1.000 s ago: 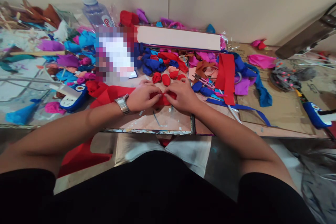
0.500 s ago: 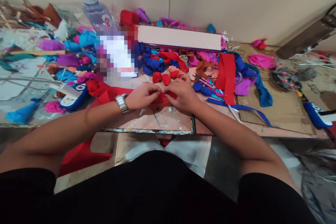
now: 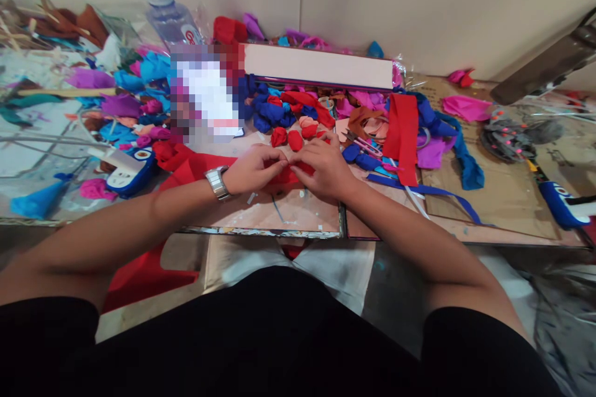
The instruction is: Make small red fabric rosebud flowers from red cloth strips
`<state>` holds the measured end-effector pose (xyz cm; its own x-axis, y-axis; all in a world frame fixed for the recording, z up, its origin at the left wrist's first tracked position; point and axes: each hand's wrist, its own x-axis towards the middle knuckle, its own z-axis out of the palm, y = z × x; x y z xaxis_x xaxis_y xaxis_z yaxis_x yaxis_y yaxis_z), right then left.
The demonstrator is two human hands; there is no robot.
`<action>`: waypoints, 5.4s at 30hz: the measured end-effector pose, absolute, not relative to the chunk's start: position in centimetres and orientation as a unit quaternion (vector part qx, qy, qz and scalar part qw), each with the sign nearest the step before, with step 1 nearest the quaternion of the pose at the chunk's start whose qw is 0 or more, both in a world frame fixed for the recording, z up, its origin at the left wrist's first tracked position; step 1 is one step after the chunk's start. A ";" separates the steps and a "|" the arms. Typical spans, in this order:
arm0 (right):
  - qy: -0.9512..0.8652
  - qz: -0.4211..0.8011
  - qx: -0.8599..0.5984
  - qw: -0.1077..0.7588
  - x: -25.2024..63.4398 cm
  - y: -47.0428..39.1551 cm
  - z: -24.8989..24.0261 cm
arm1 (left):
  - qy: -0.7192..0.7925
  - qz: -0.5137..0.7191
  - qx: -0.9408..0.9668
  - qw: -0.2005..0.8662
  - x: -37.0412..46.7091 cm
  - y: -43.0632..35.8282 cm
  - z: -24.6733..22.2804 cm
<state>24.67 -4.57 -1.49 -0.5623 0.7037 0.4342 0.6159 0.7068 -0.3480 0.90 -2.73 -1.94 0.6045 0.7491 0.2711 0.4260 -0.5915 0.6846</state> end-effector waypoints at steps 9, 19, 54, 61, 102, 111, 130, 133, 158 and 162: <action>-0.883 0.036 -0.353 0.308 24.6 -4.3 -2.0 | 0.357 0.272 0.846 0.289 0.8 -2.8 -1.7; -0.873 0.051 -0.365 0.318 24.8 -4.3 -2.0 | 0.365 0.253 0.865 0.232 0.7 -2.7 -1.9; -0.878 0.037 -0.364 0.310 24.7 -4.4 -2.1 | 0.359 0.281 0.823 0.339 0.9 -2.6 -2.1; -0.874 0.028 -0.378 0.304 24.6 -4.4 -2.1 | 0.349 0.290 0.829 0.328 0.9 -2.7 -2.1; -0.861 0.087 -0.405 0.296 24.7 -4.1 -2.0 | 0.377 0.234 0.883 0.151 0.8 -3.4 -1.5; -0.860 0.070 -0.400 0.308 25.2 -3.7 -2.2 | 0.390 0.257 0.865 0.184 0.5 -2.9 -1.5; -0.872 0.082 -0.389 0.285 24.8 -4.1 -2.1 | 0.365 0.221 0.889 0.166 0.4 -3.0 -1.3; -0.874 0.088 -0.388 0.281 24.6 -4.3 -2.0 | 0.356 0.227 0.890 0.170 0.6 -3.1 -1.3; -0.879 0.117 -0.389 0.249 25.2 -3.6 -1.9 | 0.391 0.211 0.873 0.203 0.5 -2.7 -1.8; -0.879 0.106 -0.384 0.260 25.2 -3.6 -1.8 | 0.385 0.222 0.871 0.207 0.5 -2.8 -1.6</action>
<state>25.19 -3.57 -1.81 -0.5692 0.7315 0.3752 0.6209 0.6817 -0.3871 0.48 -2.81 -1.63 0.6049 0.7633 0.2268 0.5793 -0.6173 0.5323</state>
